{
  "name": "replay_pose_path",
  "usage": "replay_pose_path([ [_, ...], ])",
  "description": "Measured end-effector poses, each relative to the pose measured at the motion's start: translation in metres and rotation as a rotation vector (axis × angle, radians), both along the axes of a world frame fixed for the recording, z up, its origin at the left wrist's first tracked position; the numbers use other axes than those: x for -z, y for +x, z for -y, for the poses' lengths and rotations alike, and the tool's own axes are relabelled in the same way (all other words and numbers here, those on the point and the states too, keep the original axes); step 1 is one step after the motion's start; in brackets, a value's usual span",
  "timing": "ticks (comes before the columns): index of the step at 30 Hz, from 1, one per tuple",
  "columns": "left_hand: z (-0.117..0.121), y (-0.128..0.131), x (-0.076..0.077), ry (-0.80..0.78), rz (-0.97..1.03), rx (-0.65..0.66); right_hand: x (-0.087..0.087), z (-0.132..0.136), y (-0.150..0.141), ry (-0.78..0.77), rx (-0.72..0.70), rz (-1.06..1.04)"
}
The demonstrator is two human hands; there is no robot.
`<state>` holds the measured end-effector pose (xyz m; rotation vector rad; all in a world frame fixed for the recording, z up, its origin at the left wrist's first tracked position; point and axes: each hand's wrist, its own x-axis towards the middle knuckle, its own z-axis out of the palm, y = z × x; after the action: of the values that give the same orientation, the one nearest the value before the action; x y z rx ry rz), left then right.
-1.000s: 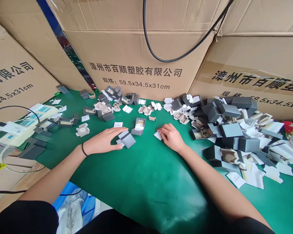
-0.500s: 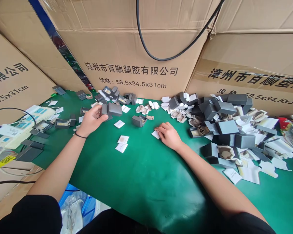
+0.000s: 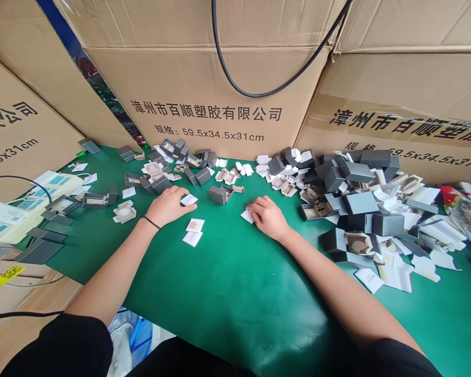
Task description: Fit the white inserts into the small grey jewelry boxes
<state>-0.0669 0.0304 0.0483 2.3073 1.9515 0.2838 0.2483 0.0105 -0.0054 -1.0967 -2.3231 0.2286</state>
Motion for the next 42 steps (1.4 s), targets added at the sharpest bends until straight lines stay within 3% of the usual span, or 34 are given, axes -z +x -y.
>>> replay_pose_path([
  [3, -0.001, 0.004, 0.004, -0.069, 0.043, -0.015, -0.004, 0.005, -0.003, 0.100, 0.052, -0.119],
  [6, 0.003, 0.006, 0.000, -0.068, 0.267, 0.026, -0.015, 0.018, -0.013, 0.147, 0.131, -0.320],
  [8, 0.011, 0.010, -0.005, 0.026, 0.457, 0.078, -0.025, 0.030, -0.025, 0.026, 0.138, -0.433],
  [11, 0.030, 0.027, -0.010, 0.220, 0.641, 0.226, -0.037, 0.046, -0.046, -0.312, 0.077, -0.571],
  [14, 0.044, 0.054, -0.011, 0.329, 0.630, 0.477, -0.043, 0.055, -0.060, -0.537, -0.008, -0.762],
  [16, 0.047, 0.069, -0.011, 0.349, 0.580, 0.661, -0.043, 0.055, -0.062, -0.592, -0.007, -0.909],
  [18, 0.041, 0.077, -0.010, 0.328, 0.534, 0.752, -0.041, 0.052, -0.060, -0.621, 0.036, -0.993],
  [20, 0.029, 0.076, -0.008, 0.307, 0.537, 0.660, -0.037, 0.046, -0.055, -0.634, 0.099, -1.024],
  [23, 0.008, 0.064, 0.000, 0.275, 0.648, 0.332, -0.032, 0.037, -0.047, -0.617, 0.204, -1.114],
  [25, -0.002, 0.057, 0.008, 0.193, 0.685, 0.232, -0.027, 0.032, -0.045, -0.601, 0.247, -1.172],
  [28, -0.004, 0.057, 0.019, 0.084, 0.688, 0.246, -0.020, 0.031, -0.045, -0.599, 0.249, -1.154],
  [32, 0.011, 0.065, 0.028, 0.155, 0.703, 0.295, -0.011, 0.033, -0.045, -0.597, 0.243, -1.042],
  [36, 0.024, 0.068, 0.026, 0.191, 0.559, 0.345, -0.008, 0.035, -0.042, -0.496, 0.260, -0.866],
  [42, 0.028, 0.067, 0.019, 0.035, 0.458, 0.418, -0.011, 0.034, -0.039, -0.332, 0.261, -0.677],
])
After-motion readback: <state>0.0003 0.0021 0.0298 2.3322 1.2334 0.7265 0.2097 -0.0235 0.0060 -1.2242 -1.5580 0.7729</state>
